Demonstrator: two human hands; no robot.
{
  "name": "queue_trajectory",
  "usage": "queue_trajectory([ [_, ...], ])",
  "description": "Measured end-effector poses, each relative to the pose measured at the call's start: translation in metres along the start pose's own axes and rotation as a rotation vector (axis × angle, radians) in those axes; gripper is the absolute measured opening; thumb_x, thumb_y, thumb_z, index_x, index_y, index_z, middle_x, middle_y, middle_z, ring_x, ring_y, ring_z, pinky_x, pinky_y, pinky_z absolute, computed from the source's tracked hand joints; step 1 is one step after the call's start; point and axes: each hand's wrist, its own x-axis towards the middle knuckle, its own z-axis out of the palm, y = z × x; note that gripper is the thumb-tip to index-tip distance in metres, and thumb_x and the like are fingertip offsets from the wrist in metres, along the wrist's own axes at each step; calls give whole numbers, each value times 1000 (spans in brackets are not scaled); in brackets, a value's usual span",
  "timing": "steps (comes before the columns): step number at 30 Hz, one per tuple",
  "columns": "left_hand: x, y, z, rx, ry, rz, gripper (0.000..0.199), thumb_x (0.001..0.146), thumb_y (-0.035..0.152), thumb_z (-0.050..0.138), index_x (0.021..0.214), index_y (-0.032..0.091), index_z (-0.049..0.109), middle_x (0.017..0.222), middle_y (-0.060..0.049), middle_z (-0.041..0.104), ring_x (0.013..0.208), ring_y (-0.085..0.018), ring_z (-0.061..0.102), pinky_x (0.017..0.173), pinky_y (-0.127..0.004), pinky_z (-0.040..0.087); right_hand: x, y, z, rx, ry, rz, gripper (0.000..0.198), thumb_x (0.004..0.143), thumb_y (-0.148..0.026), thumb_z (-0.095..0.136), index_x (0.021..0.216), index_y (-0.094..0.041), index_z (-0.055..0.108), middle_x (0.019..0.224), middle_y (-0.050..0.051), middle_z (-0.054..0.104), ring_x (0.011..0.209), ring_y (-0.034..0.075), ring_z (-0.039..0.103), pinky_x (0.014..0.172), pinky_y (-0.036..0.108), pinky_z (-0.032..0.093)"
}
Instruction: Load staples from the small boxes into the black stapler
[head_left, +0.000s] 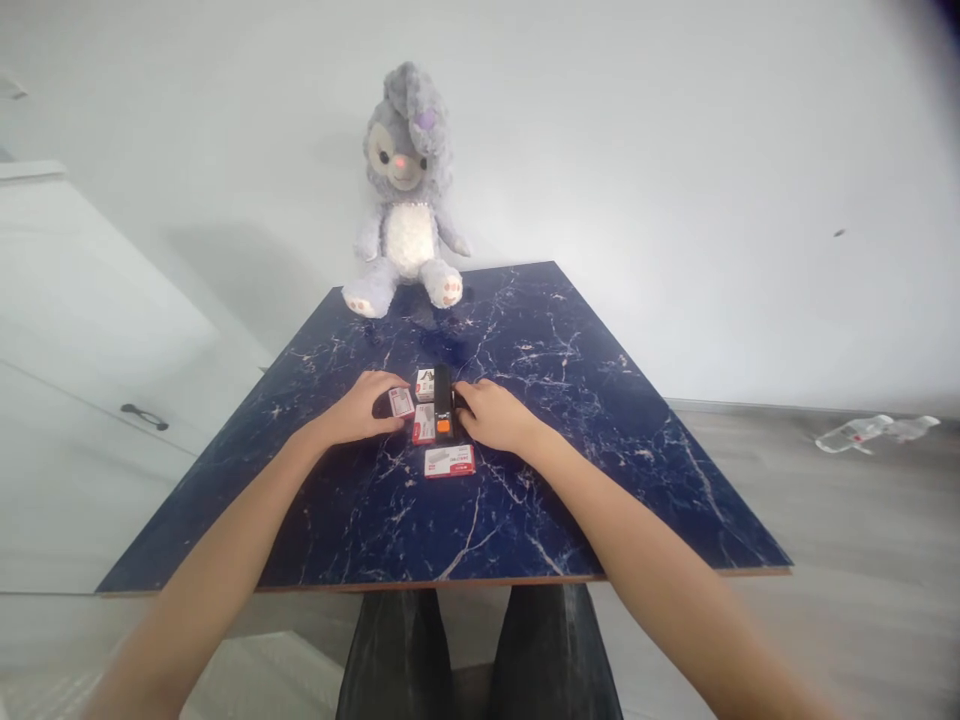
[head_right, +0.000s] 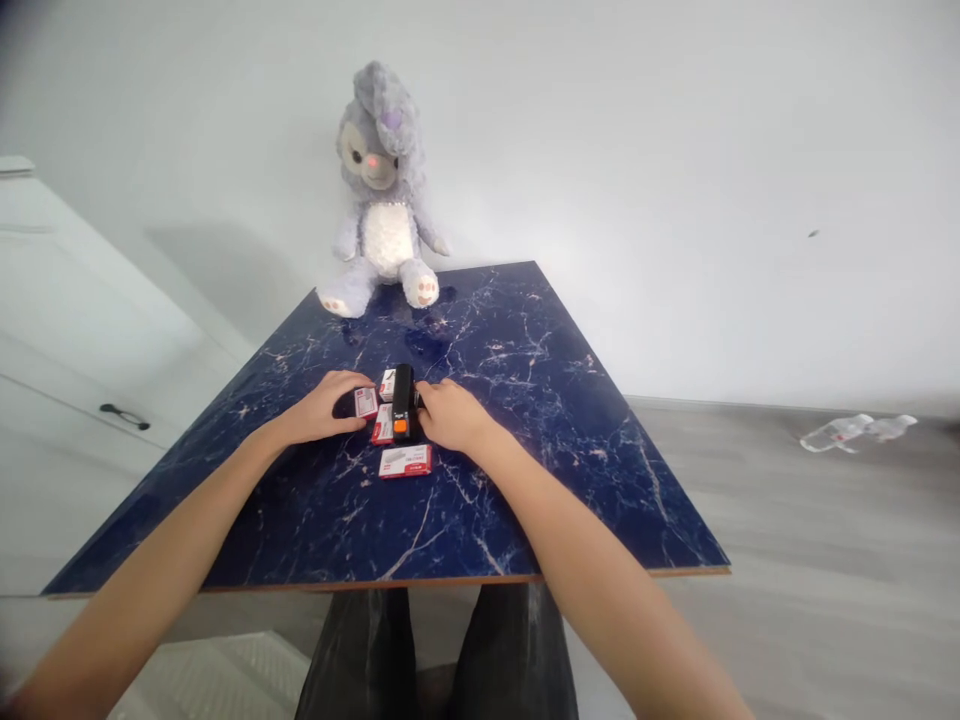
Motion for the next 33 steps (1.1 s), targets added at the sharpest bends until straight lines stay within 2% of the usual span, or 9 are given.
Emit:
queue_trajectory([
  [2,-3,-1,-1,-21,-23,-27,55,79,46,70,128,23,59,121,-10,61,115,-31,53,102,-48,41,0,0,1,1,-3,5,31,95,-23,47,124,-14,56,104,14,70,100,27,62,82,32,46],
  [5,-5,2,-4,-85,59,-49,52,83,42,66,131,25,57,122,-10,58,110,-28,56,97,-44,46,1,0,1,8,-14,11,28,95,-22,47,120,-14,57,103,14,70,100,27,63,82,32,45],
  [11,-7,24,-11,-245,227,77,42,78,31,69,118,23,56,119,-8,54,100,-22,57,93,-40,49,1,0,3,10,-1,-18,28,96,-23,48,120,-13,57,104,14,70,98,26,62,83,32,45],
  [15,-5,37,-6,-277,120,90,30,73,34,74,93,22,55,114,-6,59,101,-23,59,91,-40,49,2,0,5,18,-1,-29,31,96,-21,48,125,-14,56,106,12,70,99,25,61,85,32,44],
  [19,-5,38,-3,-284,-55,63,34,73,44,77,76,20,54,116,-8,60,99,-24,62,87,-39,49,2,0,4,24,-5,-27,33,96,-20,48,128,-14,54,108,12,69,102,24,60,88,32,44],
  [22,-4,37,-4,-289,-82,65,32,73,44,78,77,20,56,122,-8,60,102,-25,62,86,-39,49,1,-3,2,19,-27,-18,28,95,-19,48,122,-14,57,106,12,69,100,24,59,88,32,43],
  [28,-4,41,1,-241,-39,-7,34,72,46,77,86,22,57,92,-4,63,82,-22,61,73,-36,47,0,-9,-1,16,-36,-4,30,93,-16,48,122,-14,57,104,12,68,98,24,60,87,32,43],
  [30,-5,42,4,-248,-24,-24,37,72,45,78,94,23,60,98,-5,63,87,-24,61,75,-37,48,0,-9,-3,25,-25,24,27,92,-17,50,117,-15,59,103,11,69,97,24,61,84,31,43],
  [33,-7,44,6,-273,-27,-13,45,72,43,79,109,25,60,111,-8,63,101,-28,60,83,-41,49,-1,-8,-8,87,-6,90,14,90,-18,52,100,-18,61,89,6,71,83,20,63,75,28,43],
])
